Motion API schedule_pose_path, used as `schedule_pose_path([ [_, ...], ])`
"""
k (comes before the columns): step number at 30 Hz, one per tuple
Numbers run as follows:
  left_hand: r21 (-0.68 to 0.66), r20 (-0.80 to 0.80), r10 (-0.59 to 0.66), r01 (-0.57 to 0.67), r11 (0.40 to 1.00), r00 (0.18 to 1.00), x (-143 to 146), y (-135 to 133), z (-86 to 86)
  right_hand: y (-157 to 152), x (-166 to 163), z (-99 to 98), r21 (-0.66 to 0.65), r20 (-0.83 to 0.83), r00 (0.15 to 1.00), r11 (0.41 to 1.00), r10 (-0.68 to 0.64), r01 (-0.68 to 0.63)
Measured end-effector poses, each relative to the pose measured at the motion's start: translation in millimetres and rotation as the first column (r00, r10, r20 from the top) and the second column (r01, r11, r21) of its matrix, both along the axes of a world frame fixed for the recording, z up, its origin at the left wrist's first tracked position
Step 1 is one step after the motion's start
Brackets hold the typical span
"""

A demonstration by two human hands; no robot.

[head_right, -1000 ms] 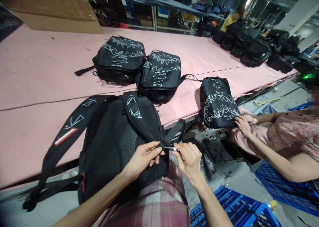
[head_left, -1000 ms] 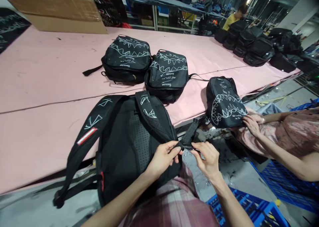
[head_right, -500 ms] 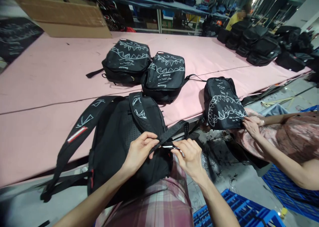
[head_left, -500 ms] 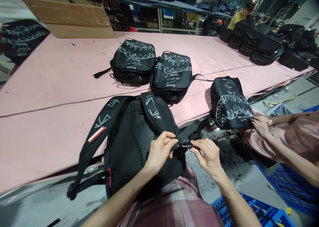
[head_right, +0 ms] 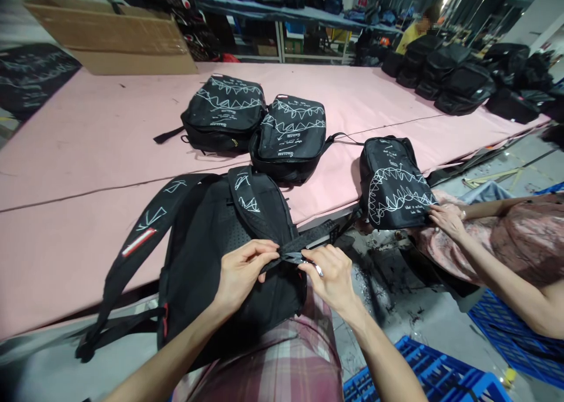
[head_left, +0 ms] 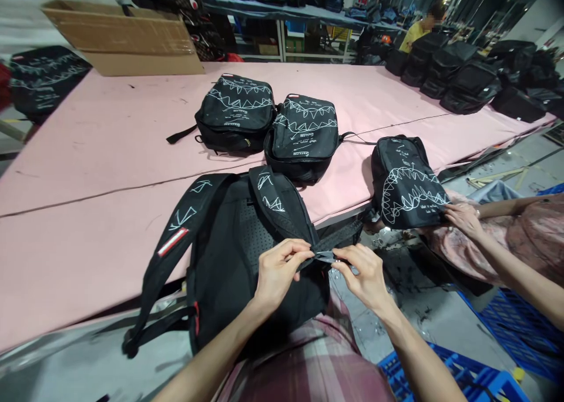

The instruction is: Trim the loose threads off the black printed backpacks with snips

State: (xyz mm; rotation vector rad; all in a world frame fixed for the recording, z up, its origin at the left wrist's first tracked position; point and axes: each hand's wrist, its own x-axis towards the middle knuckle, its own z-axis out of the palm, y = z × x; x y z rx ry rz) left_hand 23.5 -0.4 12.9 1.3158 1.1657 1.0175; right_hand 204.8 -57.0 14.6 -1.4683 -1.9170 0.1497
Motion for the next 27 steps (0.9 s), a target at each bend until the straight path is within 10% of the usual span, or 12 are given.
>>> schedule_pose_path([
  [9,-0.332,0.138,-0.142,0.181,0.926,0.980,-6,3,8.2,3,-1,-3.0,-0.133,-0.256,0.965,0.991,-0.051,0.017],
  [16,-0.320,0.171,-0.183,0.230,0.919,0.968,-10,0,6.6,14,-28,-19.6,-0.455,-0.705,0.645,0.885,-0.295,-0.093],
  [22,0.108,-0.195,-0.082,0.105,0.989,0.977,-17,-4,-6.5,25,-51,-22.3,-0.488,-0.797,0.479,0.860,-0.368,-0.151],
  [27,0.532,-0.307,0.071,0.109,0.840,0.949,-22,-6,-10.5,29,-53,-18.6,-0.507,-0.807,0.429,0.849,-0.406,-0.148],
])
